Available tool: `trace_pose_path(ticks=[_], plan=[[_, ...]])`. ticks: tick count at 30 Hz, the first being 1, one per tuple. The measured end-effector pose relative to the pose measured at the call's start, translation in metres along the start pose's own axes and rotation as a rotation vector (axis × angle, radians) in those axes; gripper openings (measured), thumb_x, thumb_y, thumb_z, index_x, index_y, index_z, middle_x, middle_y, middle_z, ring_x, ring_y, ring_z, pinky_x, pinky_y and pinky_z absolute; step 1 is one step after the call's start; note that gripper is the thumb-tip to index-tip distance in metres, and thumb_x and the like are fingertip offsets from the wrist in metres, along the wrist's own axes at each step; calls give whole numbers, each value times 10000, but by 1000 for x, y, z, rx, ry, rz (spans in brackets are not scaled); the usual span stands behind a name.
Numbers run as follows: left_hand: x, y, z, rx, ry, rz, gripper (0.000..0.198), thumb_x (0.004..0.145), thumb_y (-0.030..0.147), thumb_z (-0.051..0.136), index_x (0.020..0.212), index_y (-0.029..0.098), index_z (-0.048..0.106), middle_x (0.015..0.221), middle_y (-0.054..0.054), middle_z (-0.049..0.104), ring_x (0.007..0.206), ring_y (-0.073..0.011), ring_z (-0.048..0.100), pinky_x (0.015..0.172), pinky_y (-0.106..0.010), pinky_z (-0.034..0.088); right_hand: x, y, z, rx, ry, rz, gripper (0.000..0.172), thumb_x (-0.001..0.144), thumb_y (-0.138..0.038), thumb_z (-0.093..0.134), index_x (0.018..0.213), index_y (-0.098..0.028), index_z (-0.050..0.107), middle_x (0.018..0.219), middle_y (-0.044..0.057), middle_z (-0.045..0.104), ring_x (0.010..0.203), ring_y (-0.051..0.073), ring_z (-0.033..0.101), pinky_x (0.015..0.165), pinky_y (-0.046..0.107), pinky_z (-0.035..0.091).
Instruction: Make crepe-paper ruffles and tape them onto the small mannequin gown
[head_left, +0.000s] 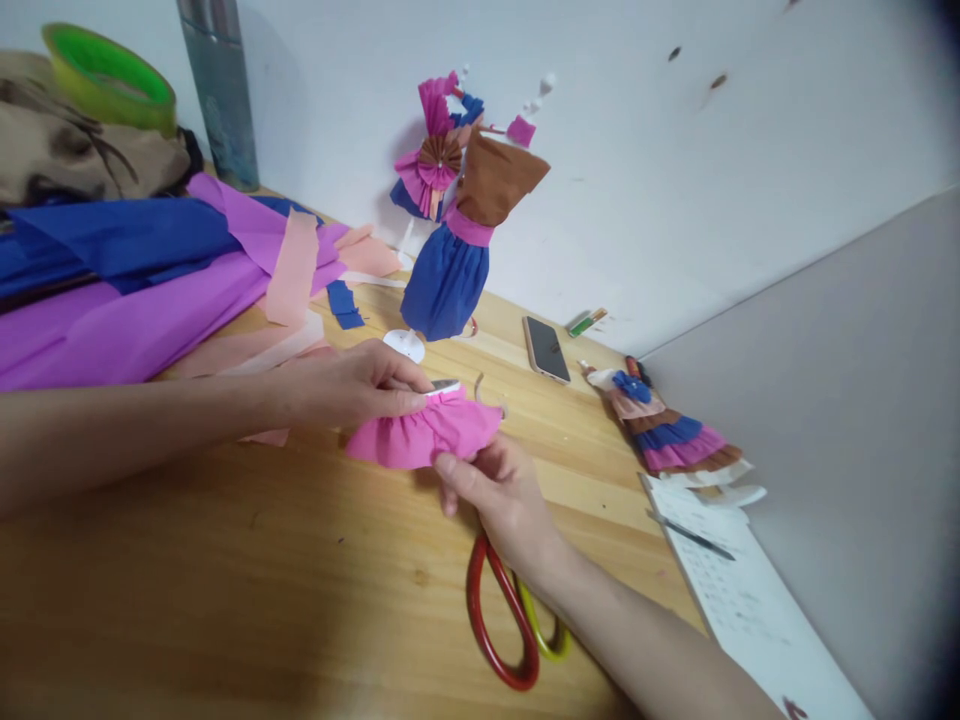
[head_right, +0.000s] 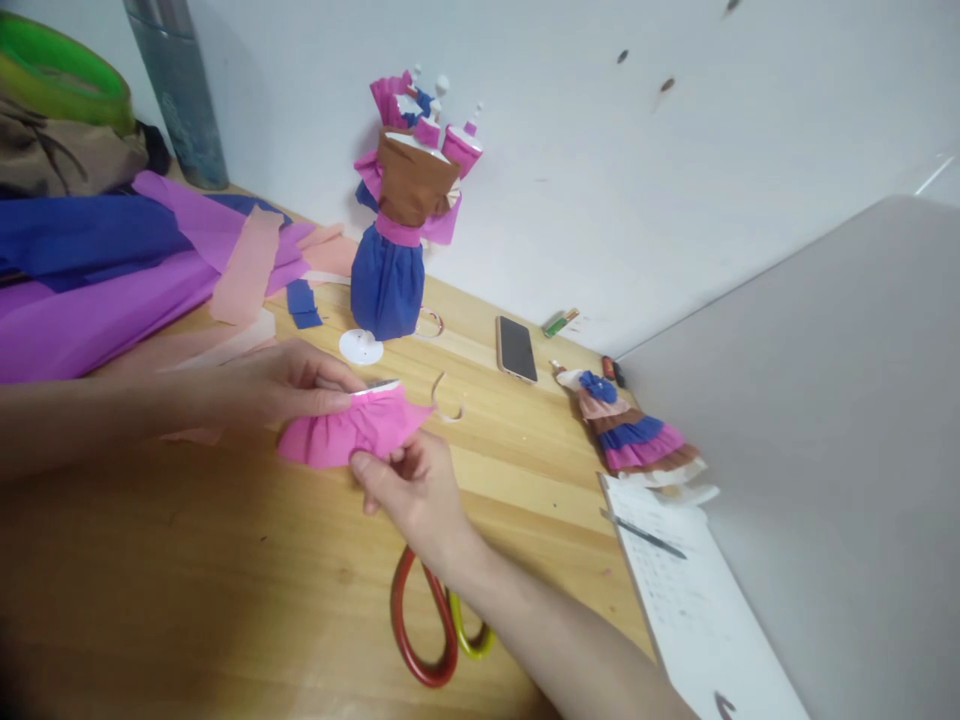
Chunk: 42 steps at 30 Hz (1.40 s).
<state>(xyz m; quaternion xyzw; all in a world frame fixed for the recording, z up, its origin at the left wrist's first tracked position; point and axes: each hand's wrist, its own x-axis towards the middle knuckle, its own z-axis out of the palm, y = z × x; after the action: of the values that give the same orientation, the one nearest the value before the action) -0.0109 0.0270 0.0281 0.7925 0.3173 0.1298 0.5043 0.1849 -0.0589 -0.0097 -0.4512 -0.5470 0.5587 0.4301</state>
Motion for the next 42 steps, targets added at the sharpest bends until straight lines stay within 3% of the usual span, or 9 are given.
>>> trace_pose_path(ticks=[6, 12, 17, 21, 26, 29, 33, 38, 42], plan=[[1, 2, -1, 108, 4, 94, 305, 903, 322, 513, 704, 134, 646, 593, 26, 482, 565, -93, 394, 498, -212, 254, -1, 3, 0, 116, 54, -50, 295, 818, -436, 736, 700, -192, 621, 437, -63, 518, 390, 83, 415, 462, 238, 337], [-2, 7, 0, -3, 31, 32, 313, 884, 349, 548, 665, 145, 640, 539, 30, 473, 529, -97, 394, 496, -225, 256, 1, 1, 1, -28, -51, 31, 466, 794, -503, 727, 495, -189, 555, 423, -22, 517, 399, 88, 432, 456, 246, 362], [-3, 8, 3, -159, 33, 22, 281, 845, 347, 595, 657, 149, 665, 512, 30, 486, 540, -110, 450, 531, -218, 329, 2, -4, 3, -75, -139, 31, 513, 785, -590, 690, 495, -191, 550, 449, -18, 490, 425, 95, 428, 425, 235, 389], [-1, 6, -1, -151, 19, 23, 289, 863, 351, 565, 705, 135, 675, 575, 15, 524, 619, -133, 511, 563, -216, 357, 5, -10, -11, -40, -313, 83, 473, 773, -638, 687, 662, -187, 596, 529, -38, 479, 445, 89, 431, 421, 220, 416], [2, -3, -10, -33, -49, 112, 260, 849, 338, 593, 797, 122, 728, 610, 8, 543, 573, -110, 447, 518, -215, 310, 17, -30, -51, -255, -773, 332, 367, 773, -511, 745, 801, -151, 683, 707, 20, 632, 604, 125, 598, 565, 244, 514], [1, -6, -11, -29, -136, 116, 276, 865, 346, 587, 878, 130, 757, 570, 18, 485, 531, -98, 391, 477, -214, 251, 24, -32, -69, -266, -655, 304, 424, 755, -553, 752, 819, -135, 729, 743, 47, 703, 653, 141, 642, 612, 245, 533], [0, -7, -9, 8, -180, 78, 284, 891, 341, 570, 944, 137, 760, 579, 24, 485, 538, -90, 379, 484, -201, 244, 29, -19, -71, 16, -426, 438, 671, 680, -731, 724, 879, -92, 768, 765, 144, 773, 676, 212, 743, 584, 254, 575], [1, -8, -8, 54, -204, 101, 322, 922, 367, 536, 1007, 153, 762, 648, 12, 562, 584, -100, 431, 535, -202, 298, 28, -17, -62, 199, -395, 530, 779, 626, -849, 661, 796, -98, 776, 719, 156, 777, 639, 242, 758, 552, 272, 589], [-1, -6, -7, 105, -177, 120, 288, 904, 332, 552, 979, 172, 780, 670, 13, 614, 581, -101, 461, 538, -201, 313, 29, -21, -59, 255, -236, 515, 657, 541, -791, 771, 669, -146, 757, 592, 69, 728, 506, 186, 686, 492, 275, 572]])
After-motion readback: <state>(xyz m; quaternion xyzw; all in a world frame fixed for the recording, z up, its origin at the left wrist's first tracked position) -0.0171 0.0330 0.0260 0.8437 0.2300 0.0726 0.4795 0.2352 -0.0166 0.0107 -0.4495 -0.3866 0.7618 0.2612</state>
